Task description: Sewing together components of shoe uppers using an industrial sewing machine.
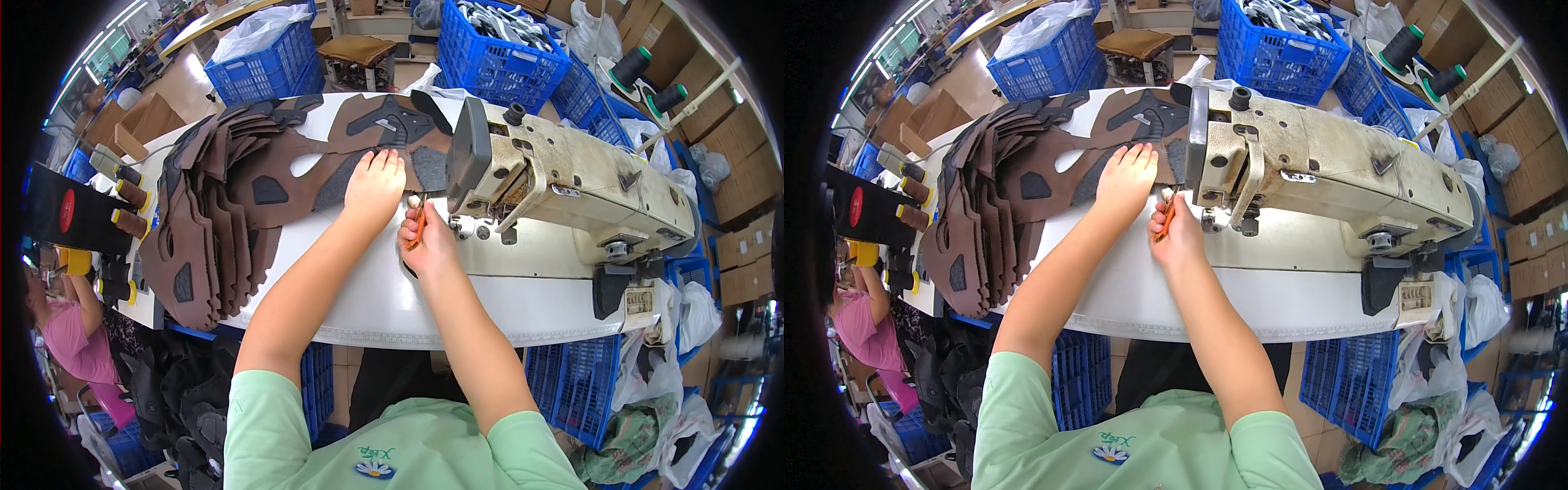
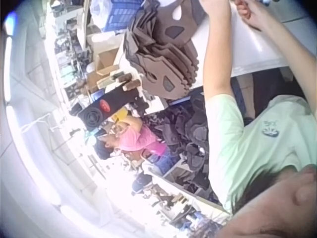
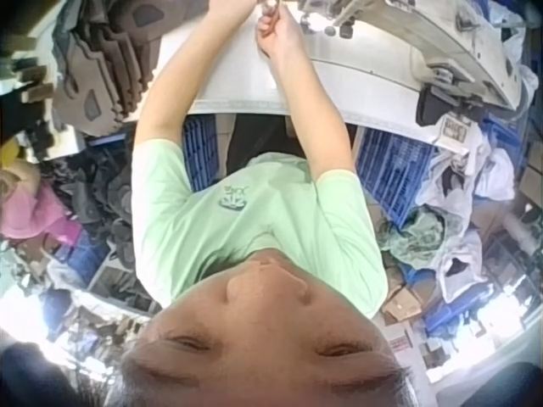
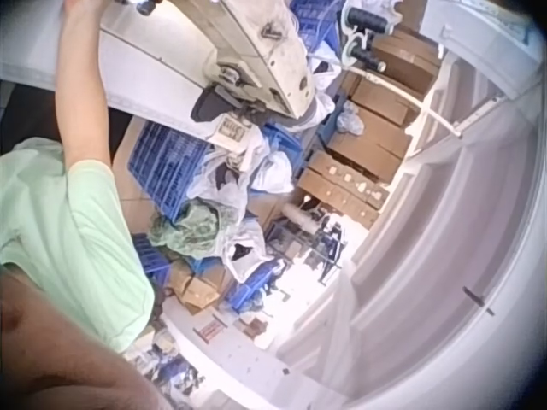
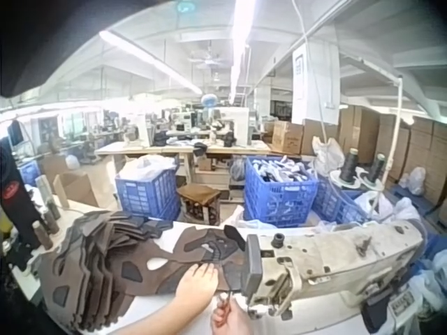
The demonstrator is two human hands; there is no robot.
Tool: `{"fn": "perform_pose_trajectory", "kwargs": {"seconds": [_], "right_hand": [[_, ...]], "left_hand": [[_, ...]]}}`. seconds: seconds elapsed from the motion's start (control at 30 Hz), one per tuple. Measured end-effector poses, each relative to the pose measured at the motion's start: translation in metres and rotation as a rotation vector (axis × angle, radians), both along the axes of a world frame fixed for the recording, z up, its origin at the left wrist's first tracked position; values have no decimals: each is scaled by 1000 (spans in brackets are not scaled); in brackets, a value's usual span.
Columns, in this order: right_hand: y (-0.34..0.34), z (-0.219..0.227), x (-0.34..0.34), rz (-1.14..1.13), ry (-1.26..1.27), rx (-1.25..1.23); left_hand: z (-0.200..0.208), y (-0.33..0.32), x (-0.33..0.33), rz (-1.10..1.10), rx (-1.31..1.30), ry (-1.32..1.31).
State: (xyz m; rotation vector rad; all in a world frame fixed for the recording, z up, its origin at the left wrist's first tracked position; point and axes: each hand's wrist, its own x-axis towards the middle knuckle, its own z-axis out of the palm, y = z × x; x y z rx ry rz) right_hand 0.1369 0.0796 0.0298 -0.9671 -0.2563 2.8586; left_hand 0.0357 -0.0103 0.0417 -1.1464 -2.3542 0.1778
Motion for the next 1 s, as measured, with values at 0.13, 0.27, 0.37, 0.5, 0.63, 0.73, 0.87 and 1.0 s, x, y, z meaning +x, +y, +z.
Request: {"fn": "perform_pose_trajectory", "kwargs": {"seconds": [0.13, 0.27, 0.37, 0.5, 0.63, 0.73, 0.87, 1.0], "right_hand": [[2, 0, -1, -31, -12, -13], [2, 0, 21, 2, 28, -5], [-7, 18, 66, 224, 64, 20], [-10, 47, 132, 433, 157, 141], [9, 57, 186, 500, 264, 361], [22, 71, 208, 516, 317, 446], [24, 91, 225, 582, 511, 701], [31, 132, 237, 612, 786, 856]], "left_hand": [[1, 1, 2, -5, -8, -1], [2, 4, -1, -20, -6, -17], [13, 6, -25, -86, 163, -58], [100, 13, -72, 75, 598, -519], [195, -20, -94, -10, 1048, -824], [250, -53, -47, -139, 1177, -835], [289, -106, 22, -180, 1071, -543], [297, -152, 100, -147, 889, -251]]}}
